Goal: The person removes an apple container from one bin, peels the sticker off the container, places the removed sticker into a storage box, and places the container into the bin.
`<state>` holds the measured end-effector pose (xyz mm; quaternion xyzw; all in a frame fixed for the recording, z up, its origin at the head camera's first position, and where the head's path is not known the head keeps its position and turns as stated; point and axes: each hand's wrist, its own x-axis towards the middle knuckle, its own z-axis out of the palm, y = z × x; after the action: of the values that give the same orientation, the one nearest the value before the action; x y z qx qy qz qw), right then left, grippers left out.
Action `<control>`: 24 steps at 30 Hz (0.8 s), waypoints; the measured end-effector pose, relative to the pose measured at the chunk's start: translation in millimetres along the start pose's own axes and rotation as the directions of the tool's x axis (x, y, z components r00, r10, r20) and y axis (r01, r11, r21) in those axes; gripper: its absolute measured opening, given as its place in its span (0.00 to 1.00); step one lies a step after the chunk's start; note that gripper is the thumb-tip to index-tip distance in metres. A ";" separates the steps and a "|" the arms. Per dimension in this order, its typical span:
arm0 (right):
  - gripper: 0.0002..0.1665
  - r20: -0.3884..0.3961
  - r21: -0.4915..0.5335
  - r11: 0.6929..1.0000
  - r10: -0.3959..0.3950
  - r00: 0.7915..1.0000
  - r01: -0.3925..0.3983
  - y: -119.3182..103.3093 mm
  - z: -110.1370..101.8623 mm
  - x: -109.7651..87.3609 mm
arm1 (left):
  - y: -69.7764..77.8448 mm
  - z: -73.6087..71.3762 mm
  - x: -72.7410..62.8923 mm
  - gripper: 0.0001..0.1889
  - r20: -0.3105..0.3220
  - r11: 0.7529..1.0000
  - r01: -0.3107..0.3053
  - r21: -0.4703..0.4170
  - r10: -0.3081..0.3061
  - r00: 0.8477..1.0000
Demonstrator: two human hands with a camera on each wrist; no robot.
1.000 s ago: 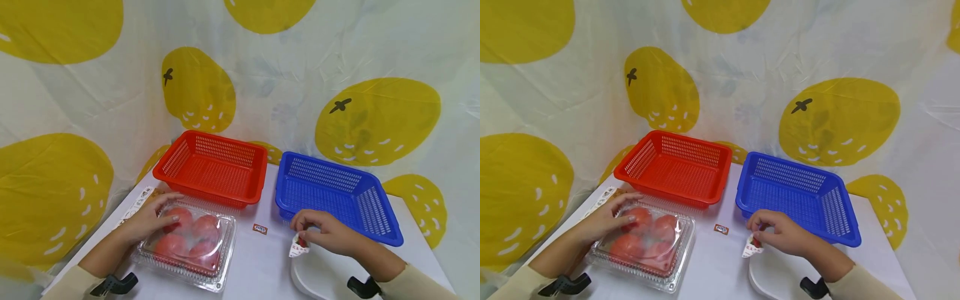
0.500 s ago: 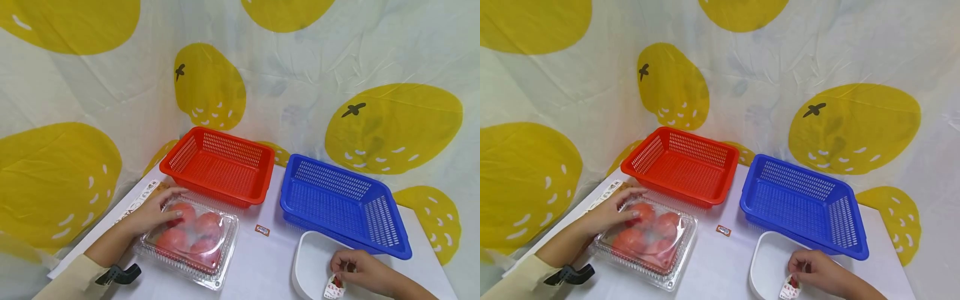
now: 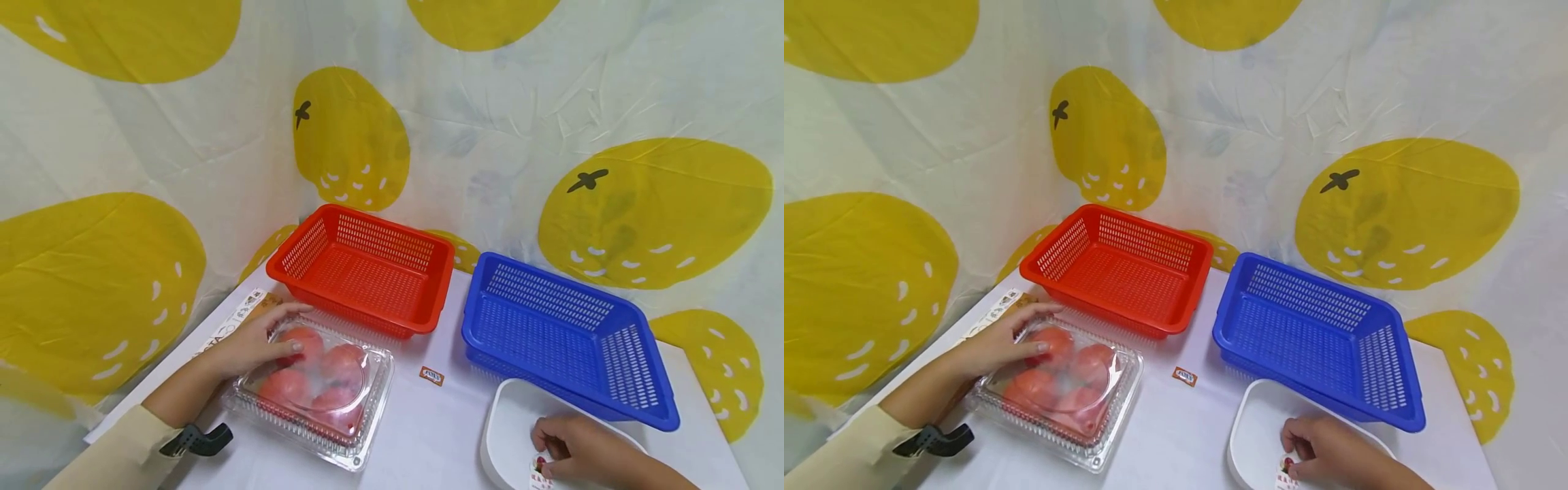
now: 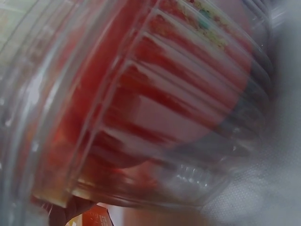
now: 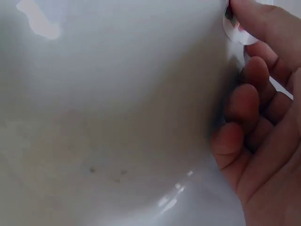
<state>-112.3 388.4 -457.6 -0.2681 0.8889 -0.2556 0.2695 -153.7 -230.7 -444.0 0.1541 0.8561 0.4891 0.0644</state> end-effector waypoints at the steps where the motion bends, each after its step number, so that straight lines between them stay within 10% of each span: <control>1: 0.16 -0.001 -0.014 1.000 0.019 1.000 -0.019 -1.0 0.3 0.2 | 0.4 0.0 -0.2 0.35 -0.003 1.000 0.005 0.003 -0.005 1.000; 9: 0.15 -0.033 -0.005 1.000 -0.017 0.999 0.017 -24.5 -12.9 -5.7 | 7.4 -7.0 1.3 0.36 0.053 0.999 0.007 0.048 -0.009 0.999; 15: 0.10 -0.264 0.007 0.991 -0.123 0.957 0.130 -82.9 -29.3 -1.8 | 19.5 -26.2 1.6 0.33 0.080 0.998 -0.040 0.049 0.036 0.996; 20: 0.13 -0.432 0.136 0.967 -0.139 0.891 0.217 -141.4 -7.4 20.5 | 26.5 -45.2 6.5 0.27 -0.045 0.993 -0.105 -0.052 0.103 0.994; 24: 0.20 -0.479 0.415 0.870 -0.040 0.877 0.266 -180.4 27.9 51.1 | 32.8 -56.0 17.8 0.25 -0.186 0.979 -0.143 -0.145 0.115 0.976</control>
<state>-70.3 217.4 -387.2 -0.1994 0.8134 -0.5392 0.0887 -178.6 -255.1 -386.4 0.1600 0.8053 0.5700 -0.0317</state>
